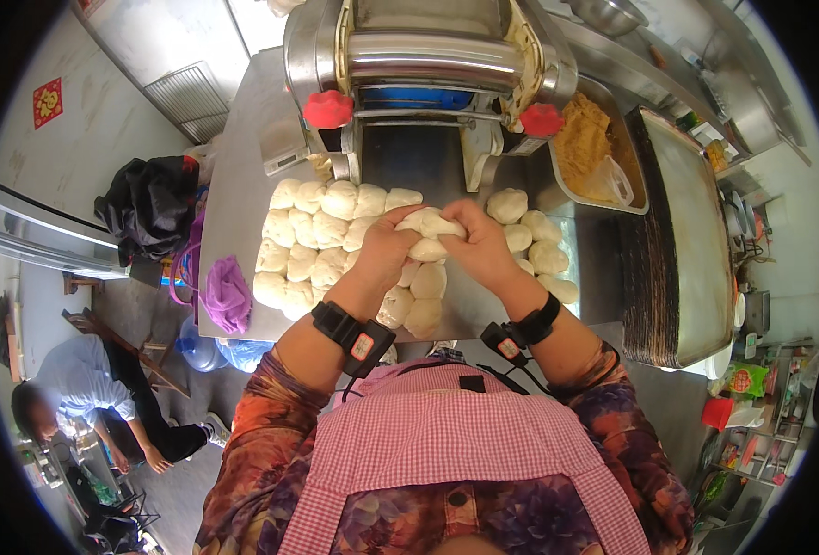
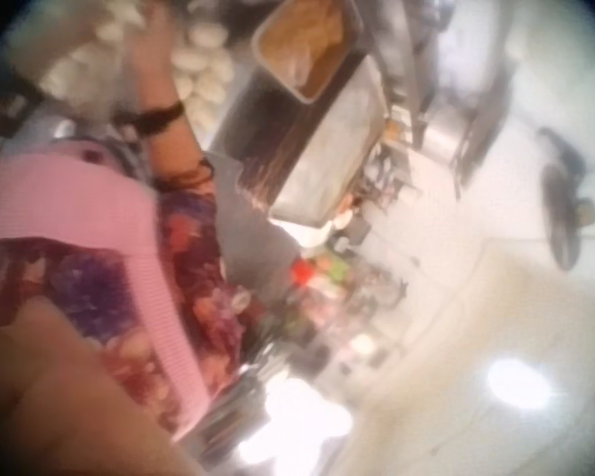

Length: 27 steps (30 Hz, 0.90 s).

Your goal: The person shapes dough balls by hand on a stainless steel counter, then places them into a tray. They open an oven, remove a tray of baked flatbreads, and later place another tray of raw flatbreads into the oven.

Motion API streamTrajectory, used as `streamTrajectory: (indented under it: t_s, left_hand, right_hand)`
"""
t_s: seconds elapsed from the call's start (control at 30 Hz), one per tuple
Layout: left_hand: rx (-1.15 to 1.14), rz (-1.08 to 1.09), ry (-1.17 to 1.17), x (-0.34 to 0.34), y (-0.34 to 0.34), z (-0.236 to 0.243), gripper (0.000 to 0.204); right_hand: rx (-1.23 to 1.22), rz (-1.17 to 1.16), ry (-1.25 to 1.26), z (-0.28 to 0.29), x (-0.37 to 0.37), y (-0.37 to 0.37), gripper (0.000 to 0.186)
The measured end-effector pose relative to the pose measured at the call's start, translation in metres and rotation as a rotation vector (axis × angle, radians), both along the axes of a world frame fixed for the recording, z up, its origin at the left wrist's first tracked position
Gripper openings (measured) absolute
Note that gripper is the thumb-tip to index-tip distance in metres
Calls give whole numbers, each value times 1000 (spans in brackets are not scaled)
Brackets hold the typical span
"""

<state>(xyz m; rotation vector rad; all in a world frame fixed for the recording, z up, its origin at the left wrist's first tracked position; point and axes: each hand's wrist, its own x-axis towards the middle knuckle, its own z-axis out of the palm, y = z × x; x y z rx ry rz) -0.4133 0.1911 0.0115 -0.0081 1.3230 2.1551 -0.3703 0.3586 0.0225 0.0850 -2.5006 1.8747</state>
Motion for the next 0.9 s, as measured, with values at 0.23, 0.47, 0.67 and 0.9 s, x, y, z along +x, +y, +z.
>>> streamTrajectory:
  t_s: [0.23, 0.47, 0.67, 0.9]
  left_hand:
    - [312, -211, -280, 10, -18, 21, 47]
    - [-6, -212, -119, 15, -11, 21, 51]
    - [-230, -116, 196, 15, 6, 9, 37]
    - [42, -394, -51, 16, 16, 8, 39]
  right_hand:
    - [139, 99, 99, 15, 13, -7, 47]
    - [-540, 229, -312, 16, 22, 15, 48]
    - [-545, 135, -352, 27, 24, 25, 63]
    - [-422, 254, -514, 4, 24, 34, 52]
